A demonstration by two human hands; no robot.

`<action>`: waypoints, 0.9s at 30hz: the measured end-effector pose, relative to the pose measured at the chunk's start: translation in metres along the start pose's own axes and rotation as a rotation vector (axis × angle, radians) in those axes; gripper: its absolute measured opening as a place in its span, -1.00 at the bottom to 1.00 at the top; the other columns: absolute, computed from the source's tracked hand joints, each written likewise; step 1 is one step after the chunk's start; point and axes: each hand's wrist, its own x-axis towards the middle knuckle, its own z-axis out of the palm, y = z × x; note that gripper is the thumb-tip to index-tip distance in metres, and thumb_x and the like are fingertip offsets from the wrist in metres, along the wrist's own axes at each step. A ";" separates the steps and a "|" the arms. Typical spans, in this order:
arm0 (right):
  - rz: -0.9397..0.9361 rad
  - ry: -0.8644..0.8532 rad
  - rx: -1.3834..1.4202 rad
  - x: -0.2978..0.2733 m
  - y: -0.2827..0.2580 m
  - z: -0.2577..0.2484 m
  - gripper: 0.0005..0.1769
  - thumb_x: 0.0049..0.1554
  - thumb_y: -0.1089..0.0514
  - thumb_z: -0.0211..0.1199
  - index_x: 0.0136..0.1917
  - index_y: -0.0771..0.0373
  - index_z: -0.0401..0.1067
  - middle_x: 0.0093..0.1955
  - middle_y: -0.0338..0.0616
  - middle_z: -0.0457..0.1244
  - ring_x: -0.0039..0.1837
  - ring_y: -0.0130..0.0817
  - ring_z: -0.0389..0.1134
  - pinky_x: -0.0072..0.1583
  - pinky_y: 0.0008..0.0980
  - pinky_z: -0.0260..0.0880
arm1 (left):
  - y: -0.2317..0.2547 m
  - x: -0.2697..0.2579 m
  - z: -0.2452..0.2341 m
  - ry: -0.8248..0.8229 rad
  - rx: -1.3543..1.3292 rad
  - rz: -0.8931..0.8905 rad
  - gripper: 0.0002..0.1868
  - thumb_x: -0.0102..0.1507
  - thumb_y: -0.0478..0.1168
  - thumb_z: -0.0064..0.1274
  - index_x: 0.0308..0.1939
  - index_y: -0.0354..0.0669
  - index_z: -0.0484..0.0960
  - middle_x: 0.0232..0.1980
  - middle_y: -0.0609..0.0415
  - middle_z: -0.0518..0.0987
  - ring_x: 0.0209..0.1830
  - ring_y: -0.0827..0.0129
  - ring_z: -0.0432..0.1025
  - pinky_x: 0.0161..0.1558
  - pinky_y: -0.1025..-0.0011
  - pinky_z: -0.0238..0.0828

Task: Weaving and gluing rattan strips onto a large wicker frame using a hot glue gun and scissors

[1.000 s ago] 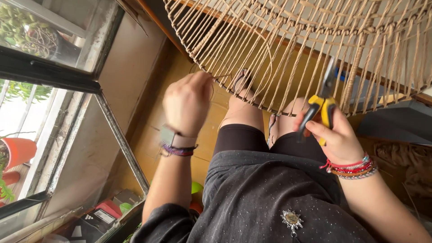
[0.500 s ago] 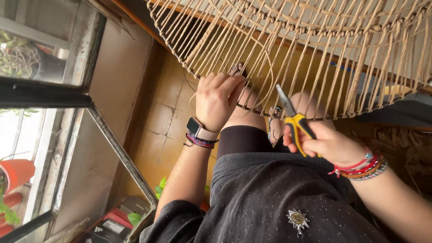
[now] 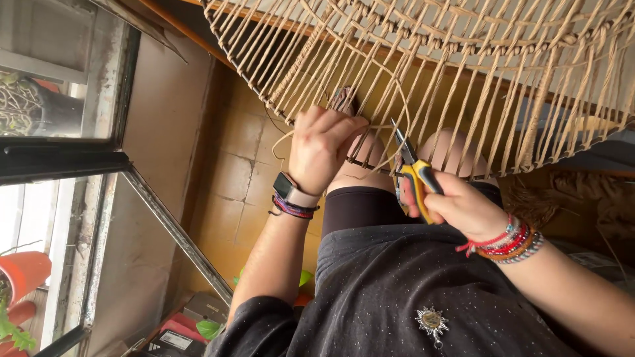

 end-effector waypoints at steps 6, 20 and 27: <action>0.038 0.507 -1.515 -0.085 0.026 -0.055 -0.65 0.12 -0.03 0.09 0.12 0.12 0.25 -0.15 0.01 0.39 -0.20 0.19 0.47 -0.21 0.14 0.48 | 0.056 0.010 -0.011 0.086 0.007 -0.198 -0.73 0.39 0.03 0.04 0.05 0.02 0.62 0.20 0.07 0.51 0.03 0.18 0.34 0.05 0.19 0.21; 0.119 -0.112 -0.016 -0.022 0.046 -0.064 -0.54 0.02 0.50 -0.08 0.13 0.46 0.48 0.06 0.13 0.42 0.05 -0.10 0.50 -0.18 -0.24 0.49 | 0.091 -0.007 0.027 0.037 0.071 -0.197 -0.85 0.41 -0.20 0.04 -0.12 -0.17 0.67 0.03 -0.03 0.38 -0.18 0.10 0.21 -0.15 0.22 0.27; 0.097 -0.153 0.021 -0.010 0.026 -0.055 -0.59 0.13 0.42 -0.06 0.19 0.44 0.45 0.04 0.10 0.41 -0.01 -0.15 0.46 -0.20 -0.29 0.45 | 0.076 -0.007 0.037 -0.073 0.189 -0.172 -0.83 0.30 -0.08 0.26 -0.16 -0.05 0.69 0.07 0.09 0.42 -0.09 0.12 0.23 -0.22 0.20 0.30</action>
